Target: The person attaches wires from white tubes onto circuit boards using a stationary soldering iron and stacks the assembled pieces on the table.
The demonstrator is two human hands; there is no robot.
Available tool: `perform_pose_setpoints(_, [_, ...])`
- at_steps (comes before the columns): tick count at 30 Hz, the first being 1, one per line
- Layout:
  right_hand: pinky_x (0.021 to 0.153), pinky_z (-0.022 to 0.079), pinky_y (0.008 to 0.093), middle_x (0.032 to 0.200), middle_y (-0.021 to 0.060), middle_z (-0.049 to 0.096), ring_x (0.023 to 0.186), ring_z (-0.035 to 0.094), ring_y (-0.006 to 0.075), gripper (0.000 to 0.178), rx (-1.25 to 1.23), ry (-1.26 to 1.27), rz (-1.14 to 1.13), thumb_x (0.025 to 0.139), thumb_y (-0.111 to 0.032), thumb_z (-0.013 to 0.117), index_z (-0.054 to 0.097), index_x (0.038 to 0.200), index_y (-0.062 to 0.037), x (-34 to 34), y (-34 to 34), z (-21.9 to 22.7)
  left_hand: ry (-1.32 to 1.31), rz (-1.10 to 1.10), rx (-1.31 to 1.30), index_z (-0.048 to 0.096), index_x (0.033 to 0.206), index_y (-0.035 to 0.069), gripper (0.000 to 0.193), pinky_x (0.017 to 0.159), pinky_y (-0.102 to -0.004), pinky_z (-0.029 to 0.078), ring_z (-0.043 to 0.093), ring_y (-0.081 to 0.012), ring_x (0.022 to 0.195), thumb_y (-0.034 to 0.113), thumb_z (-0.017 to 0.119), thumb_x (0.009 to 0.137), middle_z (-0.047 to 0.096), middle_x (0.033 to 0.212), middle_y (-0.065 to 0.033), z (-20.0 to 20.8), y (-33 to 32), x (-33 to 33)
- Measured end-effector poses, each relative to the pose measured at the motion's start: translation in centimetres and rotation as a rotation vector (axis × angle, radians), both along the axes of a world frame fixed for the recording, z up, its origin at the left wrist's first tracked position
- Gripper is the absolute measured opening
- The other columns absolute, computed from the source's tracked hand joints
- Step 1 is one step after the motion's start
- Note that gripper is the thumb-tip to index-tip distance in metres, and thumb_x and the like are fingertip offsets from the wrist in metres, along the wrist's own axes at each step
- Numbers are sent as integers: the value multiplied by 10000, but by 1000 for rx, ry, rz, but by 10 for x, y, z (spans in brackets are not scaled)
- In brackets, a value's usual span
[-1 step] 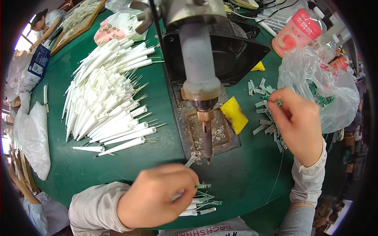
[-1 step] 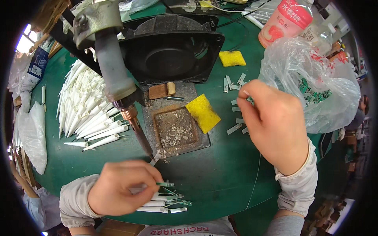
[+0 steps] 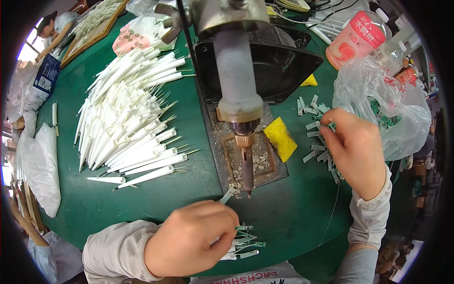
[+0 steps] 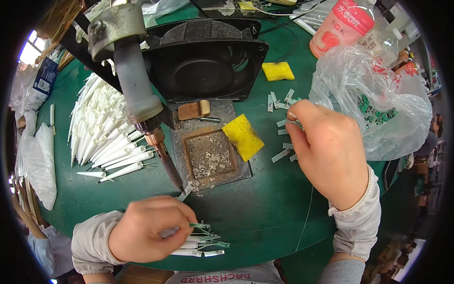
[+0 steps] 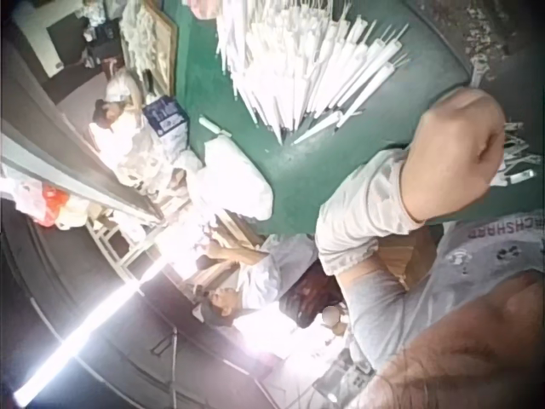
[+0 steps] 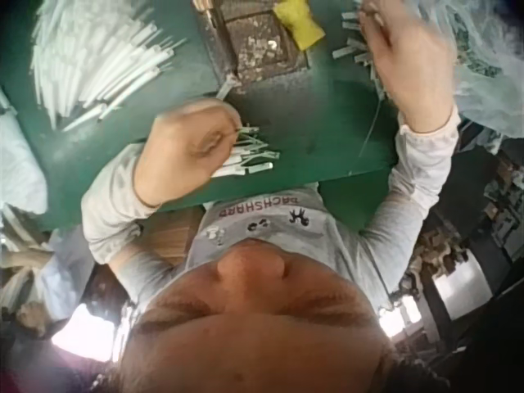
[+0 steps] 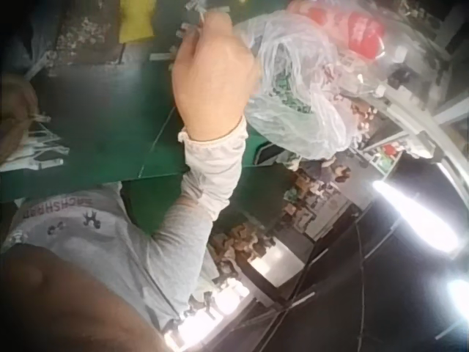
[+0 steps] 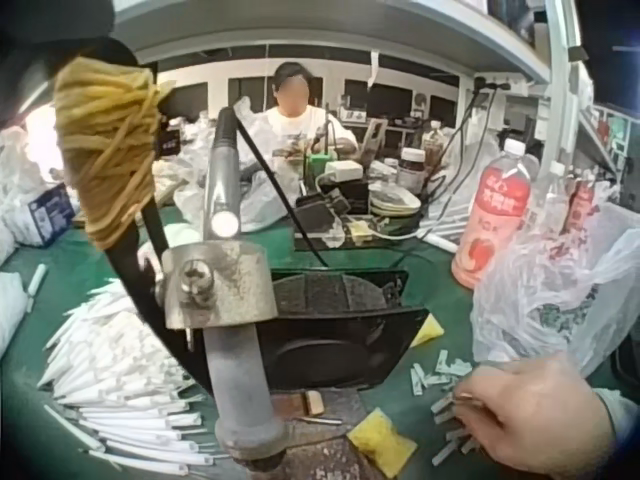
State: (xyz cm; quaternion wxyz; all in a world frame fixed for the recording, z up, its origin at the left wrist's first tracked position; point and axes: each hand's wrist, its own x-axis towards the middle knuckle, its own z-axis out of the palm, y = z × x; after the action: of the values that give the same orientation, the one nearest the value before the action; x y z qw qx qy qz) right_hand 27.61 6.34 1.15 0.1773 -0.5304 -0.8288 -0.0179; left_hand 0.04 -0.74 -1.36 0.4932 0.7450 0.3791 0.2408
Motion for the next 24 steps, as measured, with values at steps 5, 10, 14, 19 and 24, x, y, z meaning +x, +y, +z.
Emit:
perform_pose_setpoints(5, [597,482,429,709,153,575,682,604,352,163,-94,-243,12,711,-6,664,541,815,-25,3,0,-14,164,-110,305,613,752,24,108,634,-336,491,574,-233,713,-6,699,695,620,806,-66,-2,-7,10])
perform_pose_setpoints(10, [615,501,406,723,141,567,704,603,334,109,27,-396,51,698,6,592,546,793,-21,4,4,-23,197,0,399,605,762,23,157,647,-345,478,561,-266,740,27,732,670,592,846,-79,-2,1,0])
perform_pose_setpoints(14, [617,496,405,717,142,556,704,594,334,111,47,-379,31,690,10,600,539,778,-21,3,6,-29,676,306,761,609,775,20,175,643,-355,460,538,-273,768,9,719,638,561,864,-83,3,17,-9])
perform_pose_setpoints(19, [625,469,436,733,165,533,731,578,355,154,65,-221,-35,713,41,579,500,836,-10,-5,2,-21,896,294,787,603,825,47,156,697,-355,440,515,-242,842,100,579,681,531,893,-81,1,23,-18])
perform_pose_setpoints(24, [621,457,444,728,164,516,719,564,361,169,29,-40,106,753,34,584,490,887,-10,-18,-15,-3,815,255,753,613,817,38,155,709,-351,462,546,-251,852,84,592,671,565,899,-79,1,24,-20])
